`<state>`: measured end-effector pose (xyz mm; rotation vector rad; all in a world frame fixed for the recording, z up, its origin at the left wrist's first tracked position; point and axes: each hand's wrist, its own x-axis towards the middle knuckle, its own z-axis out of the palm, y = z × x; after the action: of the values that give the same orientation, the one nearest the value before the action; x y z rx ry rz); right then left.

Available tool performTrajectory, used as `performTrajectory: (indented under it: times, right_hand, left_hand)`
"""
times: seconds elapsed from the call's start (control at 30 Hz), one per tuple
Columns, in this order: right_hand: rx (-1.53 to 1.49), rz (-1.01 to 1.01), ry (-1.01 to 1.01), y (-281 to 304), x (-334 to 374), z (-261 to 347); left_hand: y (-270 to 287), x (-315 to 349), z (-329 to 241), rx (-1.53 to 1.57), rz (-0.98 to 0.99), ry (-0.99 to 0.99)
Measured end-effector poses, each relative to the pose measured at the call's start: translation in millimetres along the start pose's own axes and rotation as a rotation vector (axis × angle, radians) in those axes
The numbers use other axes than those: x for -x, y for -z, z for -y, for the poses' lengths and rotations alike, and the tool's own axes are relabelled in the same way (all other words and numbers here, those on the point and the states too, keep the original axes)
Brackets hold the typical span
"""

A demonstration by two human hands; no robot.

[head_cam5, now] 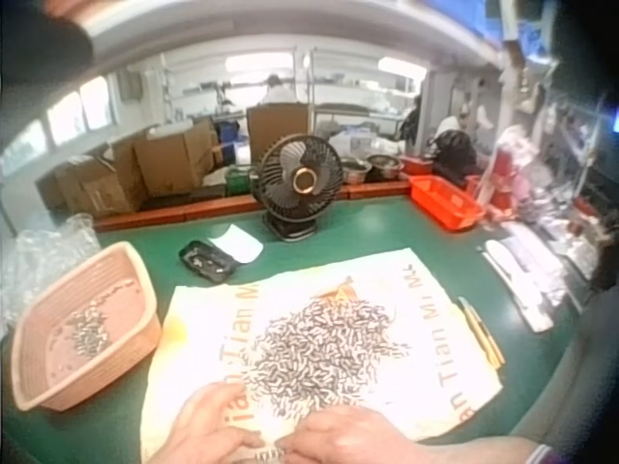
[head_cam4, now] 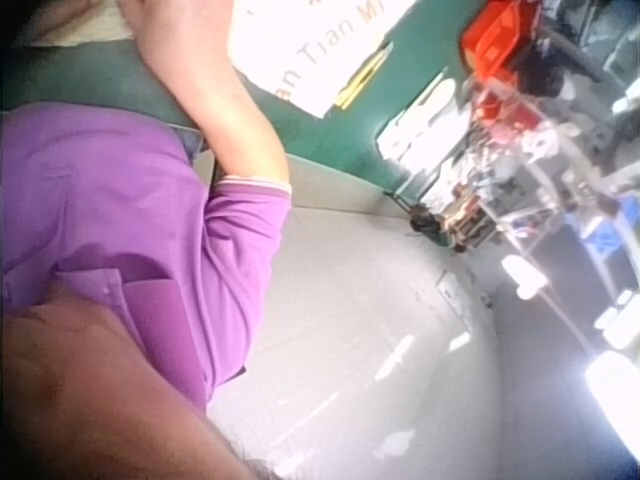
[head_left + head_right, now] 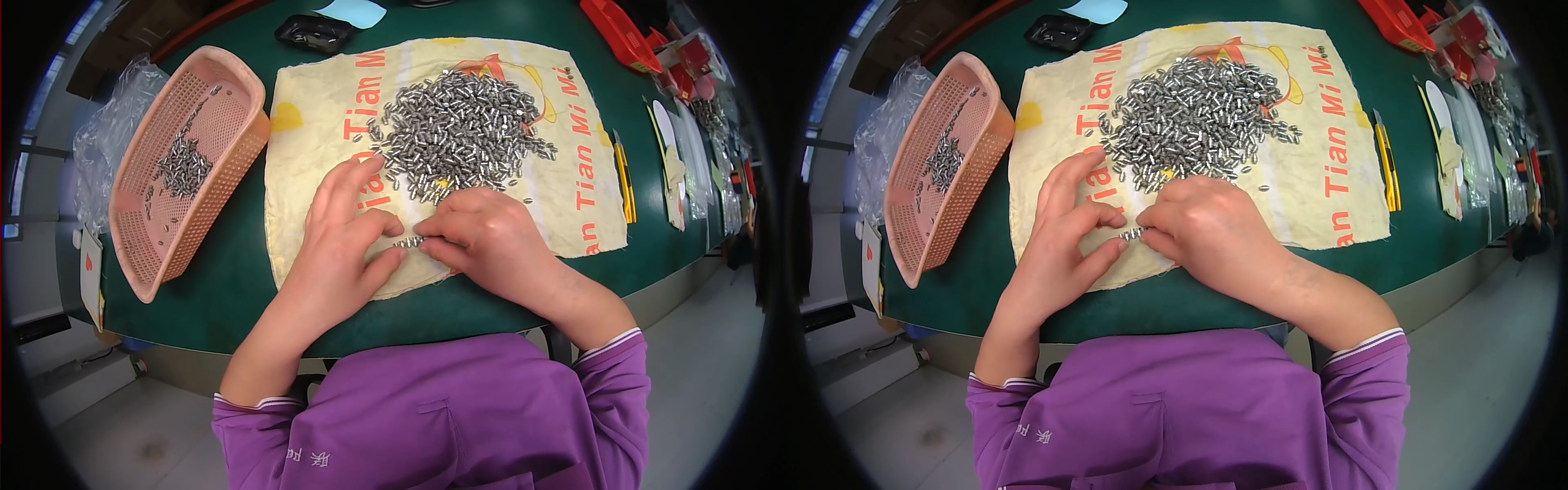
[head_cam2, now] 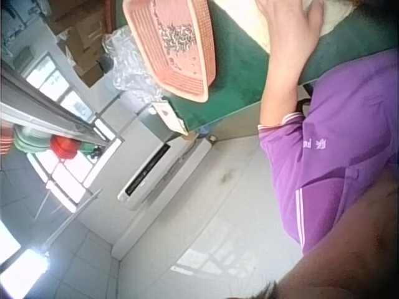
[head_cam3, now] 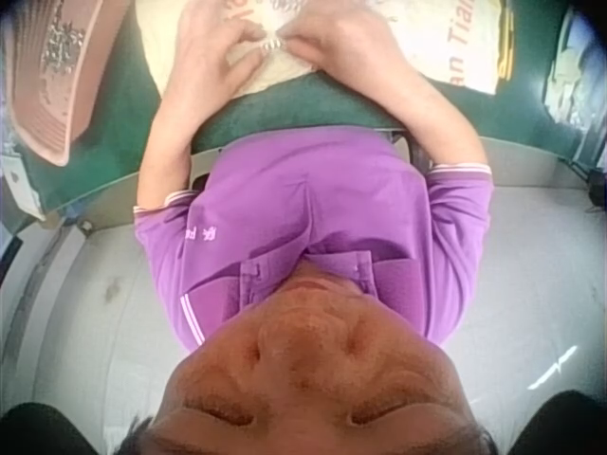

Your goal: Picking up small metal components from a pile and manually inserting them into a white plastic carrier strip at a workbench.

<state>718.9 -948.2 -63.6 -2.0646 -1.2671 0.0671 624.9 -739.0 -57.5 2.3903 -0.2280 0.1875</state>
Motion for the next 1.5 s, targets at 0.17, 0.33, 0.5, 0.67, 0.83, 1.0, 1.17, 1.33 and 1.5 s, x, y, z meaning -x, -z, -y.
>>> performTrajectory:
  times: [0.17,0.33,0.5,0.67,0.83,1.0,1.17,1.33,1.5]
  right_hand:
    - [-0.017,-0.009,-0.003,-6,0,0]
    - [-0.024,-0.024,0.01,-9,1,0]
    - [-0.021,0.002,-0.01,-7,3,3]
    - [-0.03,0.03,-0.023,-6,3,3]
    - [-0.044,0.053,-0.037,-4,3,3]
    - [-0.038,0.085,-0.03,1,2,3]
    - [-0.059,0.095,-0.003,4,3,2]
    - [-0.079,0.117,-0.006,5,3,4]
    - [-0.085,0.141,-0.016,3,2,6]
  left_hand:
    - [-13,1,3,-0.018,-0.014,-0.009]
    - [-18,2,1,0.018,-0.009,0.023]
    - [-16,3,2,0.034,0.021,0.014]
    - [-14,3,0,0.037,0.047,0.023]
    - [-12,3,0,0.043,0.06,0.027]
    - [-8,4,1,0.028,0.084,0.007]
    - [2,4,-4,0.094,0.093,0.075]
    - [3,6,-2,0.1,0.004,0.091]
    - [1,5,3,0.071,-0.141,0.091]
